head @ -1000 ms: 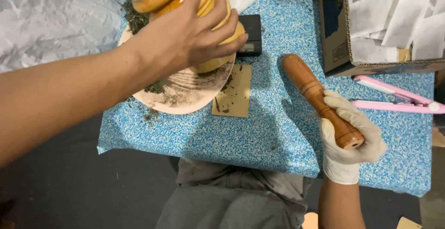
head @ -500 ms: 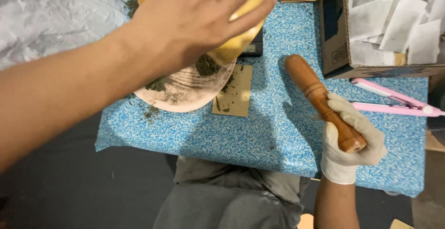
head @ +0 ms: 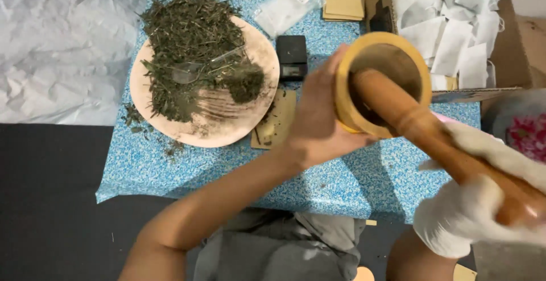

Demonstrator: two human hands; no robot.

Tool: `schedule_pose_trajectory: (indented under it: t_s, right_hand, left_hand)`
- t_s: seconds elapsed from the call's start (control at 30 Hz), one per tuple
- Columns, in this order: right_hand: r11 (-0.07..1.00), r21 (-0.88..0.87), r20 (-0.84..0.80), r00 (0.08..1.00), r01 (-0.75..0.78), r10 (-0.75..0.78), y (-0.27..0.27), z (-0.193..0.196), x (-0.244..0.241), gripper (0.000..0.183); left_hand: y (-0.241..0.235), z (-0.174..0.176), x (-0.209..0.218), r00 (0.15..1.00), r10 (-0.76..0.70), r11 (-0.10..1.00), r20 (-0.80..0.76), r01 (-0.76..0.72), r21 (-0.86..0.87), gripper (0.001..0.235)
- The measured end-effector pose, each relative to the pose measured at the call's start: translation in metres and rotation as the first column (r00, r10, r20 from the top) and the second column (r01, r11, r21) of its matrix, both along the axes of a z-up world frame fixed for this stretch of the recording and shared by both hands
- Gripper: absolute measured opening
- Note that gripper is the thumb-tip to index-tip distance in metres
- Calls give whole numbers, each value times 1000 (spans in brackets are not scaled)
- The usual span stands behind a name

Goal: Weighing and bagging dried tea leaves into individual filter bags using a scoop and a digital scale.

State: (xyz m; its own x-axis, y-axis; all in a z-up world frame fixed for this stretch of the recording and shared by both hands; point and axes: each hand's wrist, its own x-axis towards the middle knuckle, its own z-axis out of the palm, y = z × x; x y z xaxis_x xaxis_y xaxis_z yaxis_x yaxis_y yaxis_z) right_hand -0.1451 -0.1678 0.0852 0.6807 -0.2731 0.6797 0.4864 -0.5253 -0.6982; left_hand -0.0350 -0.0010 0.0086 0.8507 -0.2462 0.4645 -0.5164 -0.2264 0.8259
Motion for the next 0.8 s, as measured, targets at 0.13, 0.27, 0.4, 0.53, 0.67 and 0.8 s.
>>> schedule_pose_trajectory:
  t_s: [0.13,0.27,0.4,0.53,0.67,0.8]
  right_hand:
    - [995,-88,251,966,-35,56,2,-17,38,27]
    - [985,-135,140,982,-111,130,9,-13,64,25]
    - [986,-38,46,985,-162,164,6,-20,82,30]
    - [988,-88,50,990,-130,135,4,-19,92,35]
    - [979,-192,83,993,-67,85,6,-20,87,40]
    - [939,-333,109,993,81,-47,2,-18,74,58]
  left_hand:
    - [-17,-1,0,1000,17,980,8,-15,-197,131]
    - [-33,-32,12,987,154,982,40,-148,-117,134]
    - [-48,-53,29,980,199,969,18,-194,-153,141]
    - [-63,-63,44,969,246,953,28,-236,-189,141]
    - [-61,-60,42,950,299,951,89,-288,-116,142]
    - [-25,-50,23,991,97,992,-95,-89,85,151]
